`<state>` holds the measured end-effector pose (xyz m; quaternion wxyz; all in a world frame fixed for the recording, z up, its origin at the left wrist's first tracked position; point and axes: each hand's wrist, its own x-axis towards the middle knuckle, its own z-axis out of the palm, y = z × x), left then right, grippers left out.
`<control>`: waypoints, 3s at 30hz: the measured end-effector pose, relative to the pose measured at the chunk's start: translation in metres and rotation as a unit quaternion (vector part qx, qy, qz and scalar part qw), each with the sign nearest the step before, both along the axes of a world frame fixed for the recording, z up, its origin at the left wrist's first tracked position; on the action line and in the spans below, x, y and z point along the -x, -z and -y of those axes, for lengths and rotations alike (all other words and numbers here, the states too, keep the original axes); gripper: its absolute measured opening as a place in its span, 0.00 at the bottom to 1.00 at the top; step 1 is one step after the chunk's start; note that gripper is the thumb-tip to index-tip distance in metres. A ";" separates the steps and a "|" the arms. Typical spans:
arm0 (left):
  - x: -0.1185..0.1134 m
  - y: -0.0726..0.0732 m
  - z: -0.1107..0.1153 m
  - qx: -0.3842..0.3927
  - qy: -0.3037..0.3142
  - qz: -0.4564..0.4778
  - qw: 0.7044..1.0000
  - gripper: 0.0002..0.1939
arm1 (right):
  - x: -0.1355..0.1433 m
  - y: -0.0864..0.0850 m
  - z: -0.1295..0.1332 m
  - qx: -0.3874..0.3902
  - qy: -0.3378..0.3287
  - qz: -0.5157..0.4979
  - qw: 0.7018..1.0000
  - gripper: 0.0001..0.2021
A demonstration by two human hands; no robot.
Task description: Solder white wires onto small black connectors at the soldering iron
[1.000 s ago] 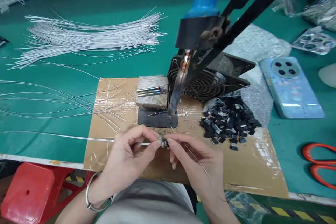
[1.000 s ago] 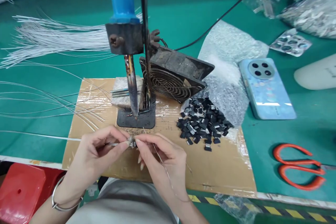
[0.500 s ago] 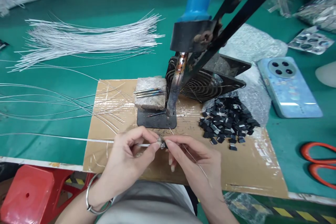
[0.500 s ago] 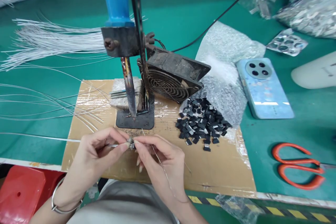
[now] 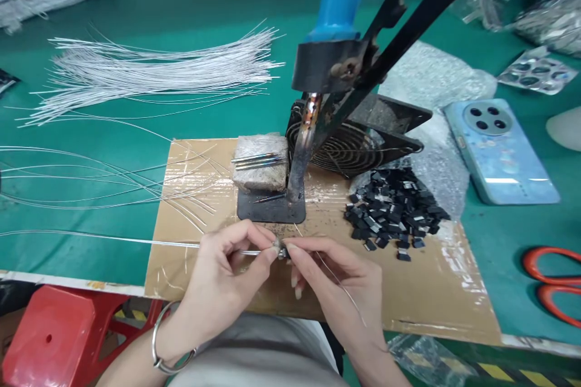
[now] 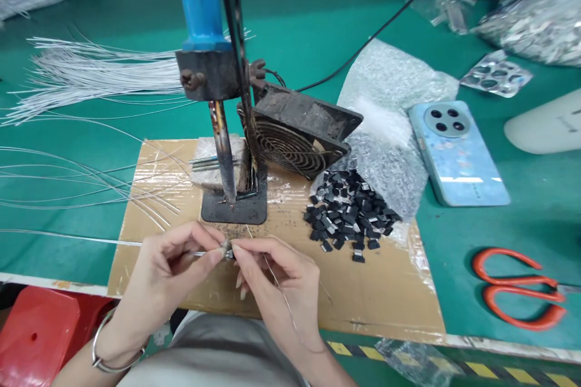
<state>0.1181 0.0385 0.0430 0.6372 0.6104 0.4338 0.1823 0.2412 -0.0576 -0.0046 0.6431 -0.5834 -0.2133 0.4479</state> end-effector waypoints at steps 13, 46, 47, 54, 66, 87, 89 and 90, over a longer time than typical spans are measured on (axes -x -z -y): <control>0.001 0.007 0.002 -0.004 -0.010 0.002 1.000 0.09 | 0.002 0.001 -0.004 0.018 0.012 -0.026 0.999 0.03; -0.008 0.006 -0.008 -0.027 -0.017 -0.044 0.998 0.08 | -0.004 -0.014 0.008 0.097 0.053 0.192 0.975 0.17; -0.008 0.005 -0.008 -0.029 -0.019 -0.047 0.998 0.07 | -0.005 -0.014 0.010 0.103 0.052 0.195 0.974 0.16; -0.012 0.006 -0.012 -0.036 -0.022 -0.047 0.998 0.07 | -0.018 -0.014 0.013 0.081 -0.011 0.250 0.965 0.14; -0.020 0.005 -0.017 -0.044 -0.023 -0.056 0.997 0.07 | -0.019 -0.017 -0.002 0.005 -0.009 0.107 0.994 0.10; -0.028 0.002 -0.029 -0.035 -0.035 -0.060 0.997 0.06 | -0.020 -0.020 -0.011 0.016 0.014 0.088 0.996 0.11; -0.030 0.001 -0.030 -0.033 -0.038 -0.061 0.997 0.06 | -0.020 -0.021 -0.011 0.027 0.023 0.080 0.996 0.11; -0.030 0.000 -0.030 -0.032 -0.040 -0.060 0.997 0.06 | -0.020 -0.021 -0.011 0.028 0.025 0.079 0.996 0.11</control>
